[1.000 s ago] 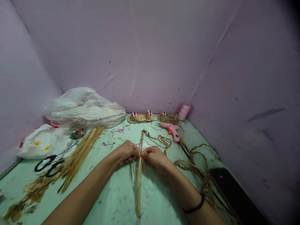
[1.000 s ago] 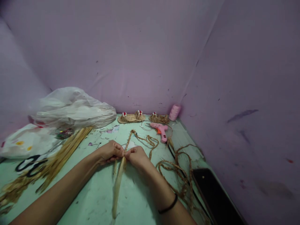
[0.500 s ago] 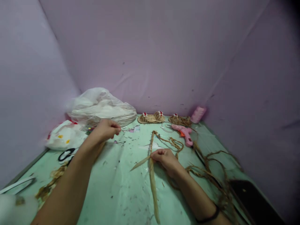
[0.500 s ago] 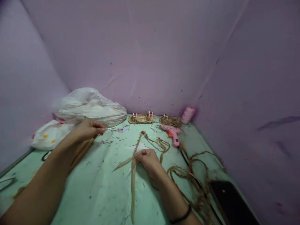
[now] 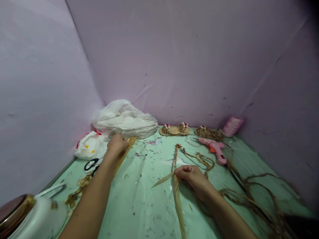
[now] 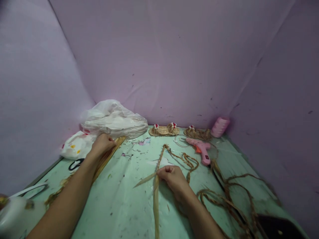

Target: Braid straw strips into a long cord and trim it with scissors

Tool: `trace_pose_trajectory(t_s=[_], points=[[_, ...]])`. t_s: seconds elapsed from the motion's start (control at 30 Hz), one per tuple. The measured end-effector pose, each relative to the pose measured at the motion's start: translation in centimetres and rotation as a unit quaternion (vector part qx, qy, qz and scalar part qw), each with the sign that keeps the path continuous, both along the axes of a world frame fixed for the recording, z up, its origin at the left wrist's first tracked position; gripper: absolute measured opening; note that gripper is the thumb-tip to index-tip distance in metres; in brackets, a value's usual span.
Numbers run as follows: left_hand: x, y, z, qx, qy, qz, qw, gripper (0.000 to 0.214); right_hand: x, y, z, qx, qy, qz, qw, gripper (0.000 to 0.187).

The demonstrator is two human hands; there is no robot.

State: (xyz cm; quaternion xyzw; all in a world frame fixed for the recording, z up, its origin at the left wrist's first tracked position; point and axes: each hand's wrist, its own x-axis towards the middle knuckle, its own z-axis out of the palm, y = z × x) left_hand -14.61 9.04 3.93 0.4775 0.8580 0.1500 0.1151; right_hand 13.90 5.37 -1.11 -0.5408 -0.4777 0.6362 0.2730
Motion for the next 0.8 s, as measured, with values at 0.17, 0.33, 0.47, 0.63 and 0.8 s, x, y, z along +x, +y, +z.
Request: trace_pose_trajectory(t_s=[0.17, 0.33, 0.47, 0.63, 0.8], points=[[-1.1, 0.2, 0.1, 0.042, 0.014, 0.006, 0.999, 0.008, -0.1, 0.0, 0.3, 0.001, -0.005, 0.001, 1.000, 0.015], [-2.0, 0.0, 1.1, 0.089, -0.200, -0.017, 0.976, 0.007, -0.2, -0.1, 0.6, -0.005, -0.002, -0.001, 1.000, 0.013], [-1.6, -0.6, 2.1, 0.062, -0.433, -0.080, 0.896, 0.018, -0.2, -0.2, 1.1, -0.014, -0.006, -0.008, 1.000, 0.012], [0.0, -1.1, 3.2, 0.049, -0.509, -0.137, 0.849, 0.018, -0.2, -0.1, 0.7, -0.005, 0.004, -0.002, 1.000, 0.013], [1.2, -1.3, 3.3, -0.001, -0.494, -0.177, 0.852, 0.015, -0.1, -0.1, 0.7, 0.005, 0.004, -0.001, 1.000, 0.011]])
